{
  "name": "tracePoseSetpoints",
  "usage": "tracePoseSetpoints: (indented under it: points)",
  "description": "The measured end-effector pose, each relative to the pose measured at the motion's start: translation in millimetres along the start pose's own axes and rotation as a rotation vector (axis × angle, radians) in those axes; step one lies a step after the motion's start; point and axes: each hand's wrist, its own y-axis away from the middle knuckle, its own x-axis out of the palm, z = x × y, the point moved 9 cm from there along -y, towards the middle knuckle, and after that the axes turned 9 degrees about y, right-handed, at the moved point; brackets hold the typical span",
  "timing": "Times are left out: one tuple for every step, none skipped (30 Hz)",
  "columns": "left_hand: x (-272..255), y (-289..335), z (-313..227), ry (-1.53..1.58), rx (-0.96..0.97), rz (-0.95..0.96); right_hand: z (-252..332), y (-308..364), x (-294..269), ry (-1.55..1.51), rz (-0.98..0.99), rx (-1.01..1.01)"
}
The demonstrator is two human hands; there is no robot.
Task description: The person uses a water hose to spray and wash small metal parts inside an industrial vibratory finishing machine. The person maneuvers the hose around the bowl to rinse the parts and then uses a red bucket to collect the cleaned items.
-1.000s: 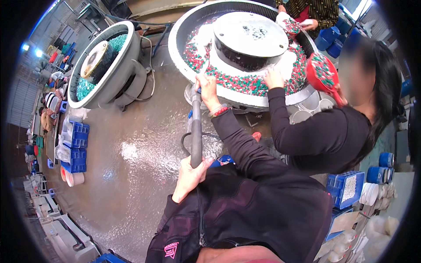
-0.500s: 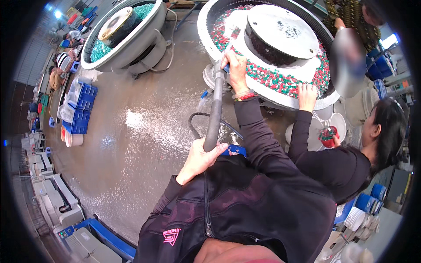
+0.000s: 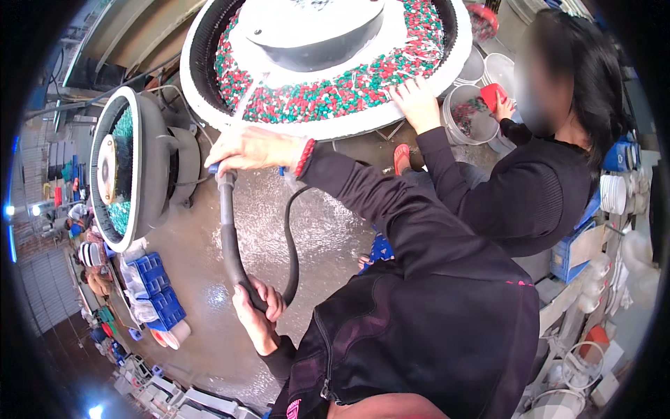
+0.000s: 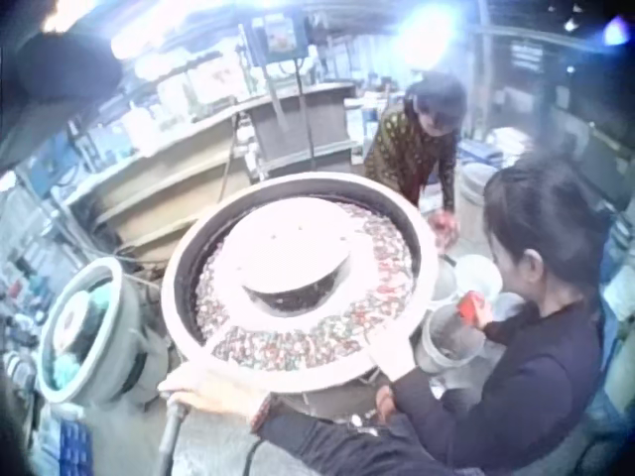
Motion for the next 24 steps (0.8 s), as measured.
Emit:
tracePoseSetpoints:
  points:
    - [1.5,8.7,4.5,-0.043,0.003,-0.019,0.4,1.3,8.7,0.133,0.033,0.06]
    - [1.4,16.8,6.6,-0.084,0.015,-0.04,11.4,-3.8,14.5,0.264,0.066,0.114]
    - [5.9,24.7,13.6,-0.123,0.02,0.02,20.5,-4.1,18.1,0.399,0.097,0.176]
    - [13.1,32.1,16.0,-0.192,0.021,0.001,29.4,-2.4,13.6,0.403,-0.08,0.172]
    - [20.8,39.9,18.4,-0.253,0.025,-0.026,32.1,0.9,20.3,0.396,-0.074,0.243]
    - [22.0,47.8,21.8,-0.298,0.057,-0.047,36.3,5.8,26.4,0.387,-0.066,0.314]
    - [14.4,60.7,25.3,-0.257,0.071,-0.073,41.7,12.0,32.4,0.377,-0.058,0.384]
    - [2.5,77.2,29.7,-0.218,0.078,-0.099,54.4,18.5,41.0,0.321,-0.004,0.42]
    - [-9.1,94.8,35.9,-0.178,0.085,-0.126,71.1,25.3,49.1,0.31,0.006,0.419]
    - [-17.7,112.6,45.9,-0.131,0.084,-0.134,88.5,32.9,60.5,0.297,0.017,0.418]
    - [-25.6,135.2,58.5,-0.102,0.077,-0.159,108.7,45.9,80.7,0.274,0.039,0.417]
    - [-30.9,157.5,73.4,-0.073,0.07,-0.186,131.5,62.0,101.3,0.33,0.048,0.4]
    - [-36.4,180.7,88.7,-0.042,0.065,-0.215,150.1,81.6,123.6,0.313,0.067,0.401]
    - [-43.9,202.6,108.5,0.029,0.03,-0.257,167.4,103.0,147.7,0.297,0.09,0.395]
    - [-47.8,222.3,125.3,0.072,0.013,-0.266,185.3,125.3,168.4,0.281,0.113,0.386]
    - [-54.0,239.0,144.0,0.091,-0.011,-0.252,197.5,153.2,181.0,0.285,0.116,0.409]
    - [-63.9,259.1,167.3,0.111,-0.039,-0.249,215.8,185.8,196.8,0.291,0.168,0.385]
    - [-69.8,278.7,188.4,0.106,-0.08,-0.262,234.5,218.1,210.5,0.387,0.215,0.309]
    - [-72.8,296.1,209.5,0.119,-0.115,-0.277,248.3,253.6,215.7,0.403,0.183,0.321]
    - [-77.3,312.0,231.3,0.146,-0.177,-0.283,247.6,300.0,232.7,0.321,0.092,0.293]
    - [-83.3,329.6,253.5,0.176,-0.25,-0.29,237.4,351.8,242.5,0.194,0.078,0.636]
    - [-84.3,342.5,263.4,0.172,-0.295,-0.279,244.1,383.4,254.9,0.185,0.228,0.663]
    - [-73.3,350.8,274.8,0.121,-0.345,-0.231,229.0,434.3,264.2,0.173,0.197,0.735]
    - [-66.5,362.4,287.4,0.087,-0.388,-0.2,233.6,470.8,264.4,0.223,0.18,0.739]
